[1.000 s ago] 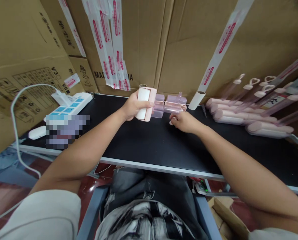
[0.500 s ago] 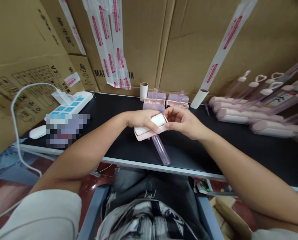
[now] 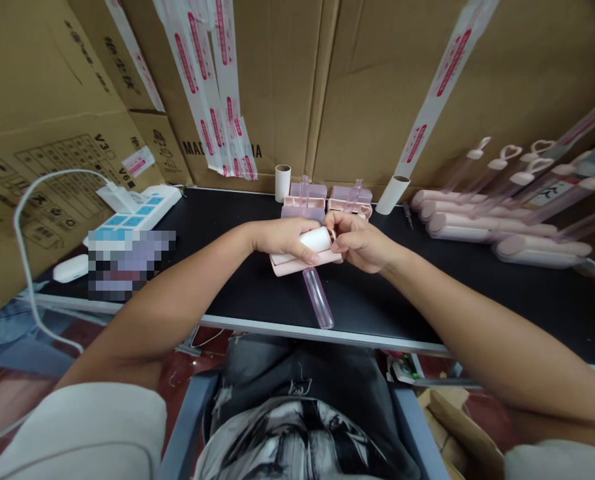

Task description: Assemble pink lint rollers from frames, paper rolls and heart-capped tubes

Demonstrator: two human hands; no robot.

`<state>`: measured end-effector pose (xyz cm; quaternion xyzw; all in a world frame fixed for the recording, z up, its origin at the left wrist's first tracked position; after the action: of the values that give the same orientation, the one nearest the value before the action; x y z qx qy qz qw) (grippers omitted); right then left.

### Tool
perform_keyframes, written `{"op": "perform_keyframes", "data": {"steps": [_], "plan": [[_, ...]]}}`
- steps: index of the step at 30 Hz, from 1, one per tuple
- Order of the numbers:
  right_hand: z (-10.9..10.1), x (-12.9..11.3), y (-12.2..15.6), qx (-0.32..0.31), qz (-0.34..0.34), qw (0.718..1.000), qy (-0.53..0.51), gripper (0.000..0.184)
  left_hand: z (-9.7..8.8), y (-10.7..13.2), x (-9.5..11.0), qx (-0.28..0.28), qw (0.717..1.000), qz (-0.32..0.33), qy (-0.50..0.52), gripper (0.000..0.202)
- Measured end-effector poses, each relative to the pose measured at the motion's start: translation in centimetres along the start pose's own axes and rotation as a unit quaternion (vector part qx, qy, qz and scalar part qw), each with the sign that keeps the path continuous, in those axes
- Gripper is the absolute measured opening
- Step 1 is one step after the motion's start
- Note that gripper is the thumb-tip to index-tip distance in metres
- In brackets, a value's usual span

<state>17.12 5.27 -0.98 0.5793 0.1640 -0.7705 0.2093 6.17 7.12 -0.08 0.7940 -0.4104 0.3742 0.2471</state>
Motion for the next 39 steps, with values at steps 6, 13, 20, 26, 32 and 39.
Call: {"op": "perform_keyframes", "data": {"steps": [6,13,20,26,32,39], "plan": [[-1.0,-0.9,0.3,0.037,-0.023,0.998,0.037,0.037,-1.2,-0.2,1.7,0.125,0.99,0.053,-0.046,0.061],[-2.5,0.4,-0.4,0.099,-0.019,0.991,0.089,0.029,-2.6,0.2,-1.0,0.279,0.951,0.054,0.122,0.072],[-4.0,1.1,-0.4,0.145,-0.019,0.937,0.317,0.013,-4.8,1.0,-2.9,0.322,0.904,0.059,0.275,0.08],[-3.6,0.1,-0.2,0.163,-0.079,0.844,0.504,0.019,-5.2,1.3,-2.1,0.397,0.894,0.085,0.191,0.063],[-1.3,-2.2,1.7,0.183,-0.184,0.809,0.527,0.04,-5.7,2.0,-1.7,0.425,0.876,0.106,0.203,0.074],[-1.8,-1.7,1.5,0.126,-0.213,0.912,0.327,0.05,-5.7,2.3,-1.7,0.394,0.869,0.087,0.287,0.072]]}}
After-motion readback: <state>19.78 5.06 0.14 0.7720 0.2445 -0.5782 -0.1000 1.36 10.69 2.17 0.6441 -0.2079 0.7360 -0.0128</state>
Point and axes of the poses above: each hand's wrist, its own y-axis away from the middle knuckle, its own z-axis out of the palm, x = y × z, the point moved 8 cm from there along -y, towards the middle knuckle, and after that the axes turned 3 degrees about -y, right-handed, at the moved point
